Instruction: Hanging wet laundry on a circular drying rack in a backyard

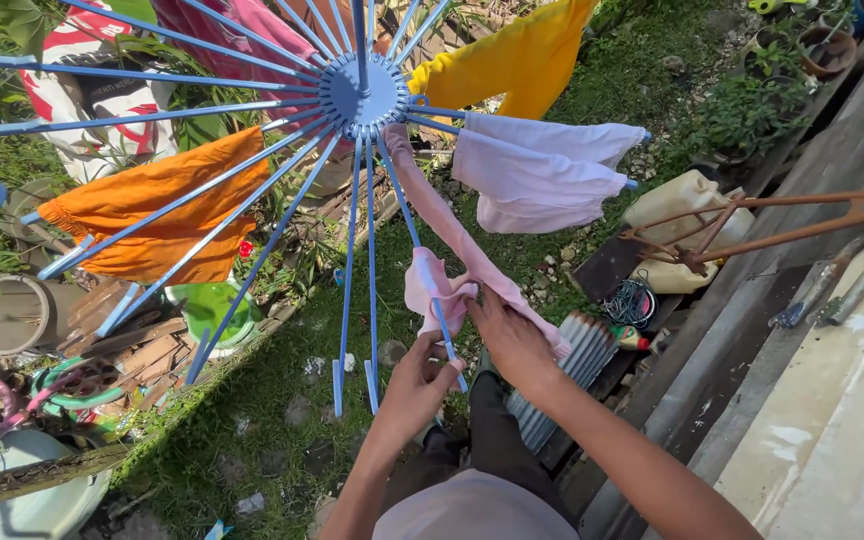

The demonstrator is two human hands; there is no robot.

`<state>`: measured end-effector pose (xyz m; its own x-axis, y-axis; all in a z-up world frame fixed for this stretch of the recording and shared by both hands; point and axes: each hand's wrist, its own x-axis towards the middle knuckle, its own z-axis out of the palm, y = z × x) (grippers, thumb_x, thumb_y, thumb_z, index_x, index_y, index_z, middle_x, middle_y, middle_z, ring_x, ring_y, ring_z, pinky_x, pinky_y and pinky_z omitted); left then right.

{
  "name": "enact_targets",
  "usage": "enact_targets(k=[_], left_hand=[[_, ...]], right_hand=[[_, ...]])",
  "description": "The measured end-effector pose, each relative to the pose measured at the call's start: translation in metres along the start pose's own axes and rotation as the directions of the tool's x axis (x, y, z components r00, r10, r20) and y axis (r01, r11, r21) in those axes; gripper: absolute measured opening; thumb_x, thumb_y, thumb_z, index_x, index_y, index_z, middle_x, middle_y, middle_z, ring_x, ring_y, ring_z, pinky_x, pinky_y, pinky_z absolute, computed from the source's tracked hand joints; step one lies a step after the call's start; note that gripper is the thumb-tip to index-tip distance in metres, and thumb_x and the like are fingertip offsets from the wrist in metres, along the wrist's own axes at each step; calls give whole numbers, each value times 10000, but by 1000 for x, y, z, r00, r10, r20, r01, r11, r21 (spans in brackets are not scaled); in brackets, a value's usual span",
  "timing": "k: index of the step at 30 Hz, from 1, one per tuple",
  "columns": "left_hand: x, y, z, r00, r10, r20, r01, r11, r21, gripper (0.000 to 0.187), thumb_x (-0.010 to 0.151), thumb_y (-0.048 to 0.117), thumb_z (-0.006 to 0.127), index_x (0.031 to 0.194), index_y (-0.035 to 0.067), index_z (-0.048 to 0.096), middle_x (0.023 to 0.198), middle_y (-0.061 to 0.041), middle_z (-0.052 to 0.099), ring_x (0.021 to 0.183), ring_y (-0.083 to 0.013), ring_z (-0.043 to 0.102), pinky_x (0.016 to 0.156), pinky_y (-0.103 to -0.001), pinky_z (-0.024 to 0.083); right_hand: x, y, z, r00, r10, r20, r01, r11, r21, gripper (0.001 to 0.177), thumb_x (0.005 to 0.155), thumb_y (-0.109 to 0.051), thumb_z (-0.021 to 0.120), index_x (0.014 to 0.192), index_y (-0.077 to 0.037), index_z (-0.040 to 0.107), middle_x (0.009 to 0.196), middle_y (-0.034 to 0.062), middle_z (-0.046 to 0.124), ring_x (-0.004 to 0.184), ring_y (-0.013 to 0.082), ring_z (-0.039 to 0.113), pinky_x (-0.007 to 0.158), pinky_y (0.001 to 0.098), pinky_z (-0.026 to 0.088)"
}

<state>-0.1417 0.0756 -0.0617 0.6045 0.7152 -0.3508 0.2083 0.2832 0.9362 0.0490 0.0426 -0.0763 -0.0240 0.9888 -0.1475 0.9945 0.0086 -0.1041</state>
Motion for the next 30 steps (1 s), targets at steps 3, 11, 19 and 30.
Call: enact_targets(k=[3, 11, 19, 30], left_hand=[[-7, 7, 0, 999, 40, -19, -40, 999, -12, 484, 987, 95, 603, 1427, -86, 512, 1015, -193, 652, 810, -312, 765, 638, -431, 549], [-15, 24, 1, 991, 96, -94, -99, 995, -19, 500, 964, 109, 662, 1395, -116, 545, 990, -192, 675, 799, -324, 774, 634, -412, 574], [-1, -2, -1, 971, 111, -212, -124, 991, -48, 525, 888, 167, 786, 1342, -57, 644, 947, -150, 734, 760, -233, 741, 609, -314, 509], [11, -1, 10, 955, 131, -267, -151, 987, -56, 532, 878, 159, 807, 1358, 11, 633, 938, -126, 760, 742, -180, 658, 592, -279, 386]], right_hand=[[1, -2, -2, 1000, 0, 14, 0, 1000, 22, 543, 792, 149, 647, 1305, -24, 590, 1424, 267, 449, 913, 436, 726, 649, 515, 624], [-12, 6, -2, 995, -98, 15, 96, 992, 85, 321, 847, 90, 613, 1132, -46, 675, 1239, 155, 537, 782, 356, 726, 598, 446, 603], [-31, 3, -46, 969, -241, 60, 208, 919, 334, 154, 958, -141, 634, 1101, -102, 672, 877, 98, 608, 616, 336, 661, 542, 436, 491], [-34, 2, -104, 933, -312, 178, 141, 773, 618, 121, 948, -163, 647, 901, -63, 697, 814, 135, 691, 762, 348, 726, 658, 434, 543]])
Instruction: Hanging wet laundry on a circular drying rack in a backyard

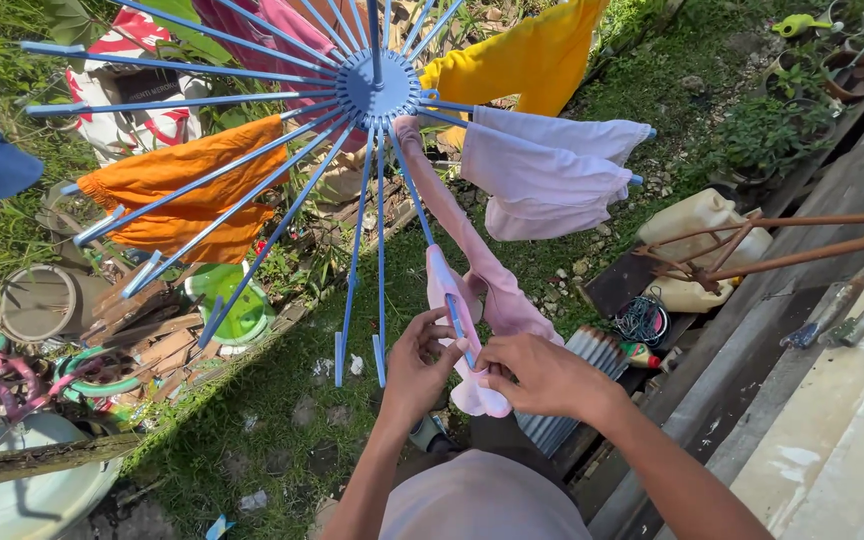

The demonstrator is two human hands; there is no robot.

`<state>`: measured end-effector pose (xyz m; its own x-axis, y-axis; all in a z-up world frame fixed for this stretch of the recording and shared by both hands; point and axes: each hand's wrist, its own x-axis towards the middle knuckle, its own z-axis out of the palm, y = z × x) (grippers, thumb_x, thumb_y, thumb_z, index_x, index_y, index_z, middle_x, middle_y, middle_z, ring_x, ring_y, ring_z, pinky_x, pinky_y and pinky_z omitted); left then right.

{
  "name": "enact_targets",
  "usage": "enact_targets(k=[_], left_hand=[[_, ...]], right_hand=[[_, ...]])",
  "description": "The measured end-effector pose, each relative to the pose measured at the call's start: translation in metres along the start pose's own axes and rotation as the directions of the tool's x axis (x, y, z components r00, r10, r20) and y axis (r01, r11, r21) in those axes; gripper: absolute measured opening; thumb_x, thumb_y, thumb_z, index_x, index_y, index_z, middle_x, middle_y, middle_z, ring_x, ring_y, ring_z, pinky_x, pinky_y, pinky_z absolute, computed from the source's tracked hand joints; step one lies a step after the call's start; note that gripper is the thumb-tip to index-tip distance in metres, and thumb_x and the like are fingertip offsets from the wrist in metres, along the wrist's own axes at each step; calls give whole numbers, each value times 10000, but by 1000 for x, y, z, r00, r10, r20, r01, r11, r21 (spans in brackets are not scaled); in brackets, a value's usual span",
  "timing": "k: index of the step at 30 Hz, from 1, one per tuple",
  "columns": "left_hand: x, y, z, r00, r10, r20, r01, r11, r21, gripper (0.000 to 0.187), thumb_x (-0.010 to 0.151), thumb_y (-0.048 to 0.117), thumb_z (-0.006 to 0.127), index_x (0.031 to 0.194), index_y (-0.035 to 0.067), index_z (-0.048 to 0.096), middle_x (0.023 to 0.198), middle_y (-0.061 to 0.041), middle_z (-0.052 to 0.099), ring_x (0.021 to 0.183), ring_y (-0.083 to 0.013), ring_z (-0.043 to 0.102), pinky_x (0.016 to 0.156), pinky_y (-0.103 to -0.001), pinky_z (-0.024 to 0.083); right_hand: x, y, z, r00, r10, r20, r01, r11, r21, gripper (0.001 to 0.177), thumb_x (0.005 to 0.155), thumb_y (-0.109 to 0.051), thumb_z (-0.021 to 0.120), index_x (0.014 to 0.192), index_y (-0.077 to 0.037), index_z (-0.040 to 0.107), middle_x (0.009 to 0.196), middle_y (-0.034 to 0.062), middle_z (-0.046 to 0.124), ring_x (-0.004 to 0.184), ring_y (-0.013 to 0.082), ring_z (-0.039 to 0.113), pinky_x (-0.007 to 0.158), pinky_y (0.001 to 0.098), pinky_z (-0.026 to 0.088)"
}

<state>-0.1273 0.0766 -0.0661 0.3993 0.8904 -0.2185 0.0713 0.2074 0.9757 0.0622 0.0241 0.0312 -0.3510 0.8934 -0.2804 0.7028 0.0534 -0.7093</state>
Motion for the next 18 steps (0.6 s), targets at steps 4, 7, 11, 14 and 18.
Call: enact_targets(k=[4, 7, 11, 14, 18], left_hand=[[3, -4, 3, 1000, 5, -9, -5, 1000, -3, 534, 890, 160, 799, 1372, 20, 620, 956, -138, 770, 758, -185, 653, 605, -289, 381], [3, -9, 5, 1000, -6, 0, 6, 1000, 4, 507, 900, 206, 809, 1352, 55, 636, 960, -122, 787, 768, -167, 674, 604, -278, 383], [1, -13, 9, 999, -7, 33, 6, 999, 35, 419, 927, 181, 756, 1328, 106, 656, 985, -94, 812, 757, -156, 664, 602, -266, 371], [0, -18, 10, 999, -4, 53, 1, 999, 46, 381, 964, 191, 707, 1333, 110, 650, 1003, -104, 819, 751, -167, 682, 595, -268, 369], [-13, 4, 11, 998, 0, 64, -4, 998, 69, 344, 997, 226, 655, 1326, 125, 658, 1010, -94, 826, 749, -186, 738, 570, -272, 385]], right_hand=[[0, -3, -7, 1000, -20, 8, 19, 999, 35, 135, 970, -126, 611, 893, -61, 700, 779, 128, 654, 735, 339, 694, 665, 419, 535], [2, -5, -14, 1000, -25, 14, 25, 999, 46, 117, 956, -119, 619, 885, -79, 702, 785, 125, 668, 751, 338, 702, 676, 425, 538], [5, -7, -20, 1000, -24, -16, 25, 997, 69, 124, 965, -138, 621, 880, -71, 683, 789, 130, 672, 752, 308, 695, 685, 397, 554], [8, -6, -24, 999, -24, -34, 27, 996, 91, 165, 977, -132, 605, 848, -61, 680, 757, 123, 666, 717, 274, 669, 672, 376, 544], [6, -8, -32, 999, 6, -43, -2, 996, 89, 182, 978, -176, 626, 832, -76, 669, 735, 123, 643, 702, 262, 647, 648, 388, 527]])
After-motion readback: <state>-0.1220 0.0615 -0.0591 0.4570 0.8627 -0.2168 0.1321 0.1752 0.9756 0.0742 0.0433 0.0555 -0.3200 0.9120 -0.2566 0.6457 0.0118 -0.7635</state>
